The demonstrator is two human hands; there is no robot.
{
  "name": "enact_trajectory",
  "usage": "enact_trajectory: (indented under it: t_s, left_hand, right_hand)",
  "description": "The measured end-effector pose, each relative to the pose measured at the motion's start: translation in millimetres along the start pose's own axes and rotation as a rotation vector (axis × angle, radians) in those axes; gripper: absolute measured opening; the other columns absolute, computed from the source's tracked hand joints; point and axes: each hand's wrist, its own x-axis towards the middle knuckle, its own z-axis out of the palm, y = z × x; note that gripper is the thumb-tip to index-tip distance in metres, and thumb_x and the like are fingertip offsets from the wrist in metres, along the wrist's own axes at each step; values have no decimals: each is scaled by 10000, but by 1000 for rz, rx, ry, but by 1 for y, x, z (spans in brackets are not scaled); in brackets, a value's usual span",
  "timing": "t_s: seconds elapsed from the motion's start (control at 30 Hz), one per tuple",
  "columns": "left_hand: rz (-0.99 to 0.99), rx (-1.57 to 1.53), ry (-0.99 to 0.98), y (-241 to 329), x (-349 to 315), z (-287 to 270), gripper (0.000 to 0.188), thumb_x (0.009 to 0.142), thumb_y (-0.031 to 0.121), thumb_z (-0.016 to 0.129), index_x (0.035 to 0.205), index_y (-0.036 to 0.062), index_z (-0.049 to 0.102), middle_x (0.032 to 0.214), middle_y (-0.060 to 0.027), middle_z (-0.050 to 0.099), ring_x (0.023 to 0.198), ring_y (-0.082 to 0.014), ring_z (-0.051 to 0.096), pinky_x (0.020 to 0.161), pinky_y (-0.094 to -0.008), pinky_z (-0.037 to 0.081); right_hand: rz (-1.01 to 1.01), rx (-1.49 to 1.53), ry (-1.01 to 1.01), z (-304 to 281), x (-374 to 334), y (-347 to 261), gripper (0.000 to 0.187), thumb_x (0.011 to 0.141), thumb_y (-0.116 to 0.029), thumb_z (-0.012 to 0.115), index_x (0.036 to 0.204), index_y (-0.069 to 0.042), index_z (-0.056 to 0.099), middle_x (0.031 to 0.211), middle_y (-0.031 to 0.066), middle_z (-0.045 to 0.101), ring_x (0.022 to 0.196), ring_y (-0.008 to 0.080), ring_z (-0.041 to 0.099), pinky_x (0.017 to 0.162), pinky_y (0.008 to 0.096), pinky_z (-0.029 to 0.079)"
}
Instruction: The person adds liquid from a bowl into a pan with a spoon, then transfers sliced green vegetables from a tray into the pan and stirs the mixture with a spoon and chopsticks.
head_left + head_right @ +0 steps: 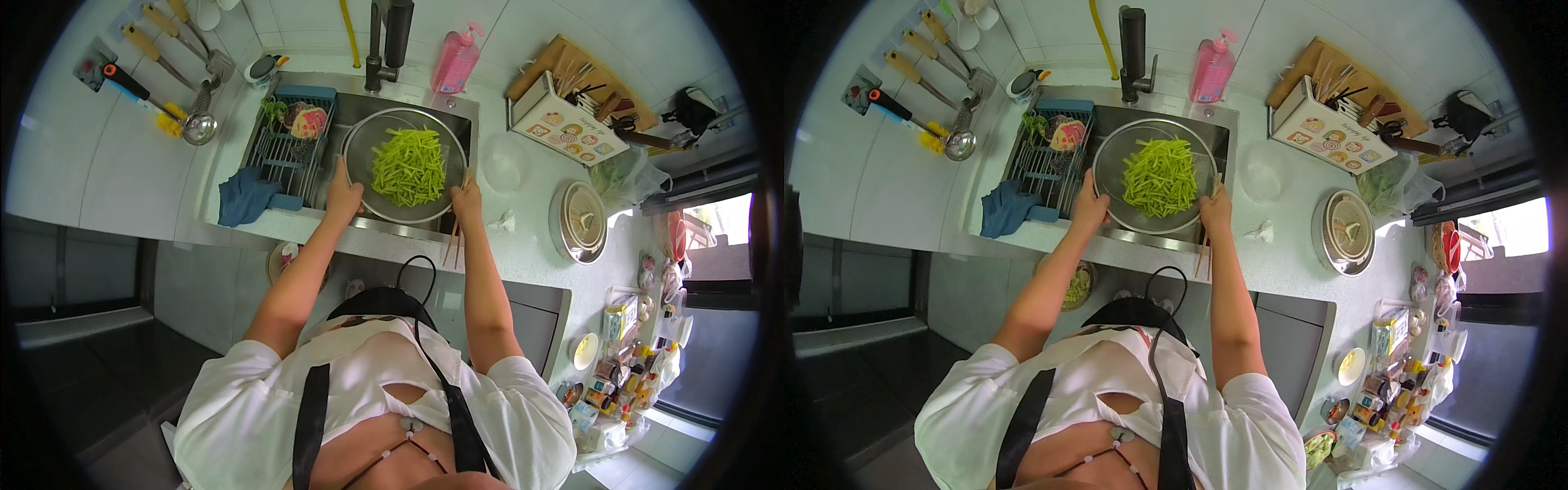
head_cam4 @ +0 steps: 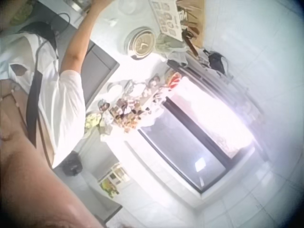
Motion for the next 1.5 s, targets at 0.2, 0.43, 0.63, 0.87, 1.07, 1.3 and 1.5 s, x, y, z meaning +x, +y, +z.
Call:
enact_trajectory:
  t_s: [0.2,0.43,0.63,0.87,1.07,1.3,1.5]
  left_hand:
    - [380,62,186,-34,6,5,695,732,12,439,1363,67,154,784,-143,573,443,-157,498,399,-279,405]
    - [157,-142,101,-3,-13,2,682,745,16,431,1365,68,152,781,-125,561,463,-151,495,403,-288,394]
    - [33,-86,53,-2,-9,-4,684,753,11,415,1368,71,119,867,-154,550,460,-143,487,405,-291,395]
    - [44,-121,18,3,-18,-9,684,761,-4,398,1372,84,103,834,-138,567,435,-140,470,389,-282,389]
    - [152,-145,119,-9,-22,-2,688,753,-10,397,1371,86,111,849,-142,571,408,-133,458,365,-276,380]
    - [137,-118,91,-4,-21,-6,679,740,-3,395,1362,78,137,839,-167,568,412,-159,472,367,-288,387]
    - [150,-167,53,-15,-10,-15,669,752,2,404,1361,78,138,860,-149,574,418,-165,482,373,-283,397]
  right_hand:
    - [-241,-95,129,-9,-16,-25,462,727,-78,480,1184,-60,415,925,246,570,867,397,553,743,411,436]
    - [-262,-93,96,-13,-13,-29,462,732,-75,470,1190,-55,410,931,264,560,882,403,543,745,428,434]
    - [-267,-175,53,-8,-4,-25,461,724,-68,481,1178,-31,414,949,264,558,895,410,537,755,412,435]
    - [-147,-169,12,2,-5,-14,468,716,-69,489,1176,-30,414,973,256,552,918,404,527,775,412,424]
    - [-329,-42,147,-1,-13,-25,454,722,-73,481,1171,-37,417,961,247,557,902,403,530,772,419,424]
    - [-272,-155,112,2,-15,-26,468,729,-54,465,1192,-34,403,988,253,547,931,401,522,793,412,420]
    - [-274,-163,123,2,-22,-39,473,726,-47,466,1195,-34,402,992,255,545,934,406,517,795,410,420]
